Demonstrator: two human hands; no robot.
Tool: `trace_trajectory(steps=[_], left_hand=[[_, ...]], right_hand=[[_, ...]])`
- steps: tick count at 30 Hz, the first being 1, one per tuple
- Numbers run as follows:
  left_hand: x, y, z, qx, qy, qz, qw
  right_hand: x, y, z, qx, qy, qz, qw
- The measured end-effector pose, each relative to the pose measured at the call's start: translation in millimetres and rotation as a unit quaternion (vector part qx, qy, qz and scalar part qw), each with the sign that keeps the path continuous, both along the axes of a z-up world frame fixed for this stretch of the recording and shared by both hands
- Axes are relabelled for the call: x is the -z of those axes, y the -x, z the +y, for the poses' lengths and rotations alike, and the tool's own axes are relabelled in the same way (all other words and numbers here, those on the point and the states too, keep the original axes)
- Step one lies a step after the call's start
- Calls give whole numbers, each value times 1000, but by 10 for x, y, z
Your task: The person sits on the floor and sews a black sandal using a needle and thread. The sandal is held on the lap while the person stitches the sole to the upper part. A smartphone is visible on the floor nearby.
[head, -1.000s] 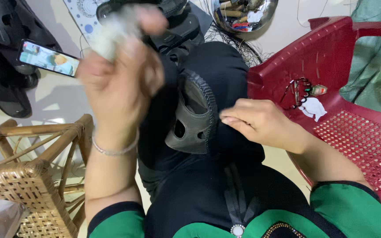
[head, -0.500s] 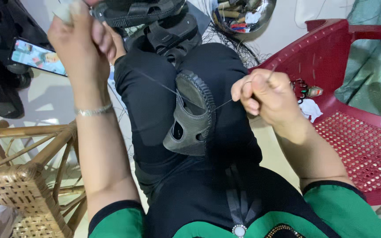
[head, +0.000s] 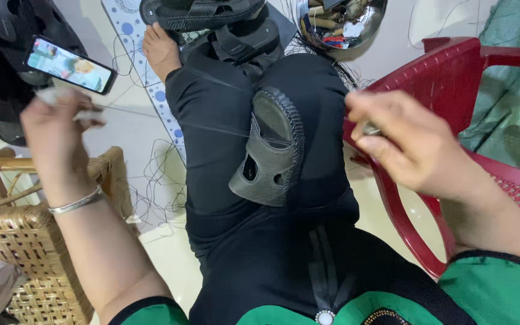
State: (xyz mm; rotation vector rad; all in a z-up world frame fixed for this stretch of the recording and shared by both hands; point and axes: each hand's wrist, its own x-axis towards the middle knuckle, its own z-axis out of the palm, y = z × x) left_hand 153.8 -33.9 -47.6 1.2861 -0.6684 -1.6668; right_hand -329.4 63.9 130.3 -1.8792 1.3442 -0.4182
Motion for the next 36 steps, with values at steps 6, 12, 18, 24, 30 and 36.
trace_trajectory(steps=[6,12,18,24,30,36], left_hand=[[355,307,28,216,223,-714,627],[-759,1650,-173,288,473,-281,784],[-668,2137,-256,418,545,-211,696],[-556,2146,-242,378,552,-247,701],[-789,2038,-26,336,547,-236,730],[-912,1814,509,320,542,-304,715]], right_hand=[[308,37,216,-119,54,177,975],[190,-124,111,-158,92,225,957],[-28,-370,117,-153,115,378,906],[156,-582,-20,-101,98,358,923],[333,-483,-55,-64,-50,241,967],[244,-522,20,-62,110,189,974]])
